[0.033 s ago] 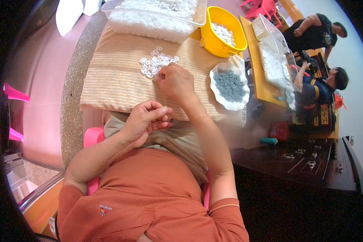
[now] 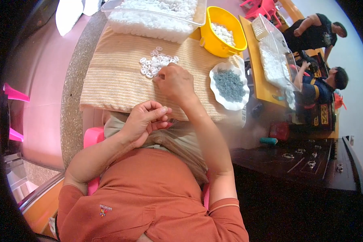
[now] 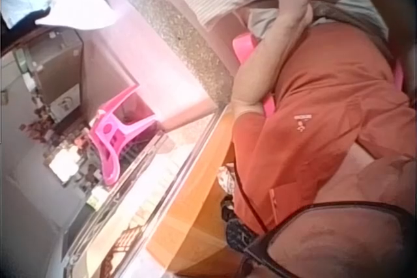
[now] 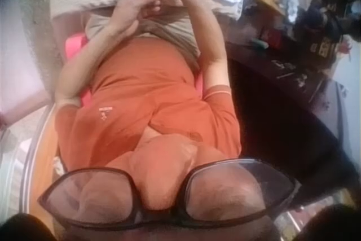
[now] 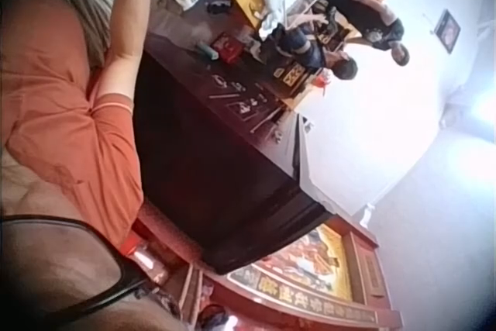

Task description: The person is manually assembling small white circular plastic parts at a workbench.

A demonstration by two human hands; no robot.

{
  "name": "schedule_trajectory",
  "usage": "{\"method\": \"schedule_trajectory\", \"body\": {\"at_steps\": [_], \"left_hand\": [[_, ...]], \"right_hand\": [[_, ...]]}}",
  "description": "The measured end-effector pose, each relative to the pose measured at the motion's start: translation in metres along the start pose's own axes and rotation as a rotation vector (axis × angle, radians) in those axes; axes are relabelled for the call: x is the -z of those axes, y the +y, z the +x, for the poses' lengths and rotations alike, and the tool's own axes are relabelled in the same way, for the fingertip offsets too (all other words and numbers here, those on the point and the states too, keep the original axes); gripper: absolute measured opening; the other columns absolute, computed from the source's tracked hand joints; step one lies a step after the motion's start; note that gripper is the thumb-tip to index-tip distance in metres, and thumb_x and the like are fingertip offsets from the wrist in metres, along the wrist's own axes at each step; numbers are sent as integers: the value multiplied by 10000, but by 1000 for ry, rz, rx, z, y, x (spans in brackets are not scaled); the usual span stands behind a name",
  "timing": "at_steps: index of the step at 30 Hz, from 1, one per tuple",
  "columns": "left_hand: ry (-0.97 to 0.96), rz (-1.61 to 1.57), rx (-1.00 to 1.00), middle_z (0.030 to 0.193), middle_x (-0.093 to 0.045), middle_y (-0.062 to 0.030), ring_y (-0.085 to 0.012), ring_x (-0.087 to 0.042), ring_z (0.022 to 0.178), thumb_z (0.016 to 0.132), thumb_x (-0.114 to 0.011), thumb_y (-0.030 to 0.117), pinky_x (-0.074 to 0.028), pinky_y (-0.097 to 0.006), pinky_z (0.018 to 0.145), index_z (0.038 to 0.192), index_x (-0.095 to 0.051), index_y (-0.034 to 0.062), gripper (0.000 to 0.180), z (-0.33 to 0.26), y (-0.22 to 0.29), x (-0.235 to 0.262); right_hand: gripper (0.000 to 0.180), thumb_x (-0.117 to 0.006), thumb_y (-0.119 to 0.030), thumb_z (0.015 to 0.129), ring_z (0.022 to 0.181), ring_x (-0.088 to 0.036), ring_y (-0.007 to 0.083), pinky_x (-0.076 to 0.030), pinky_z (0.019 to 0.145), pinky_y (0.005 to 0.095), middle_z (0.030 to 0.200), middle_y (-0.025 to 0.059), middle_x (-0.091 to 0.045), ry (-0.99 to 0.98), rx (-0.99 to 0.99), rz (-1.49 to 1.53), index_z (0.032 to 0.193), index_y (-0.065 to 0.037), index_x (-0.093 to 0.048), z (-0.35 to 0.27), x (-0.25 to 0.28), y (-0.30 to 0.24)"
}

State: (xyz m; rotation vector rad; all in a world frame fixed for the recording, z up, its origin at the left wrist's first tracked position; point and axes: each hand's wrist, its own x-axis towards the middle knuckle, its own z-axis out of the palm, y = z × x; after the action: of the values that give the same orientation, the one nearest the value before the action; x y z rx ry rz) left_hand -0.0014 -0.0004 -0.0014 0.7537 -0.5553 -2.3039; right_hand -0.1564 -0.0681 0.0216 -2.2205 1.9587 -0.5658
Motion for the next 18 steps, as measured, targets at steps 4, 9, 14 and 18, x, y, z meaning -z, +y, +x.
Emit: {"method": "schedule_trajectory", "body": {"at_steps": [4,9,14,18], "left_hand": [[0,-8,-1,971,-667,-82,-97,-637,757,904,-640,88,-593,-275,718,920,-586,41,73,1,0,0],[5,-16,-7,964,-668,-82,-99,-638,756,907,-636,87,-593,-275,715,919,-588,39,69,-1,1,0],[11,-7,-7,970,-670,-85,-100,-640,755,910,-632,88,-593,-268,705,920,-589,40,66,0,-1,1],[4,-11,-15,918,-654,-52,-90,-626,764,904,-647,104,-575,-245,688,914,-589,50,79,-1,1,0]], "right_hand": [[208,-634,-266,819,792,-652,341,-515,717,425,889,133,-670,-7,10,-123,823,-75,-716,-3,-7,2],[197,-593,-232,848,792,-652,342,-514,712,438,896,134,-664,-34,96,-99,814,-73,-704,-9,1,-3],[187,-583,-217,856,777,-647,343,-511,692,437,876,129,-649,-48,125,-109,823,-61,-680,-12,0,-2],[166,-577,-184,860,755,-633,349,-501,675,439,838,135,-629,43,134,-72,796,-45,-643,-14,-3,-2]]}}
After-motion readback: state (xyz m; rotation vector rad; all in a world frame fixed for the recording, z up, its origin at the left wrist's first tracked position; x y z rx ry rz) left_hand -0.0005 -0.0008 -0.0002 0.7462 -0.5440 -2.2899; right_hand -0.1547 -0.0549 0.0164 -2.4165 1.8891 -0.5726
